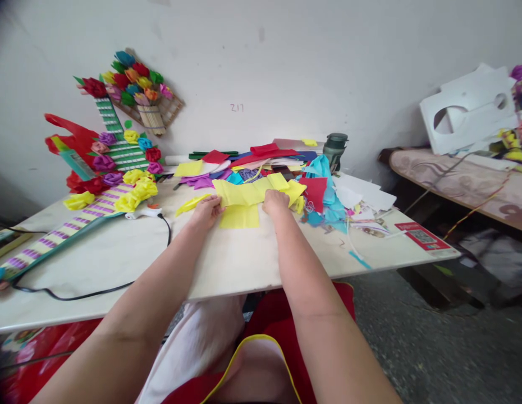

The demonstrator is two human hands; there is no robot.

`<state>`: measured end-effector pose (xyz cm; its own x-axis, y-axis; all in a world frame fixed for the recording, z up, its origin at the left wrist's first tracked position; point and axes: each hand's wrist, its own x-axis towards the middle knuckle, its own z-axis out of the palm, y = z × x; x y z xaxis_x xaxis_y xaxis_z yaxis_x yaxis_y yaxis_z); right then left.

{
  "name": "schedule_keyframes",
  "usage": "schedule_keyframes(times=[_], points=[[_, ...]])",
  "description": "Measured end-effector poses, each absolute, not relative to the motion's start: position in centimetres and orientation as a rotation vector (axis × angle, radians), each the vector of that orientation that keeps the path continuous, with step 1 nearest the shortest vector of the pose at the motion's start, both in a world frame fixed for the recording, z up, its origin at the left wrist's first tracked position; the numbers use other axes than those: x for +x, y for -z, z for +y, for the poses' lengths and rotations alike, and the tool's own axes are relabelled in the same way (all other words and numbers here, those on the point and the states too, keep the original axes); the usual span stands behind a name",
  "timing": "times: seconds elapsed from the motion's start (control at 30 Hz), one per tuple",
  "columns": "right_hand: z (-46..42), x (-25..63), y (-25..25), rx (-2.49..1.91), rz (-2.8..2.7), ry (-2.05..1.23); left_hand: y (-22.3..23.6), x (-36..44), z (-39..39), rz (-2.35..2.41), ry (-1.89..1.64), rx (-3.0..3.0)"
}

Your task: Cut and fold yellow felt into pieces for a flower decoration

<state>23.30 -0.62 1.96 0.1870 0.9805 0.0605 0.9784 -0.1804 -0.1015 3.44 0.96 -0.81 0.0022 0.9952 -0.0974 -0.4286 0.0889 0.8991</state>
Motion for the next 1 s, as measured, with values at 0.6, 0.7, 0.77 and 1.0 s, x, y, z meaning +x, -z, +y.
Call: schedule_keyframes(times=[0.6, 0.7, 0.77, 1.0], points=[[-1.5, 23.6, -4.3, -2.373, -2.067, 0.009, 1.5, 3.3, 1.6, 0.818, -1.338, 0.734], [-2.0, 23.8, -5.3, -2.356, -2.09, 0.012, 1.5, 3.3, 1.6, 0.827, -1.328, 0.736], [-2.4, 24.0, -6.2, -2.376, -2.129, -0.083, 1.3, 3.3, 1.6, 0.847, -1.313, 0.728], [-4.4, 26.1, -9.2, -2.151, -2.024, -0.67, 1.4, 3.2, 1.5, 0.812, -1.306, 0.777]])
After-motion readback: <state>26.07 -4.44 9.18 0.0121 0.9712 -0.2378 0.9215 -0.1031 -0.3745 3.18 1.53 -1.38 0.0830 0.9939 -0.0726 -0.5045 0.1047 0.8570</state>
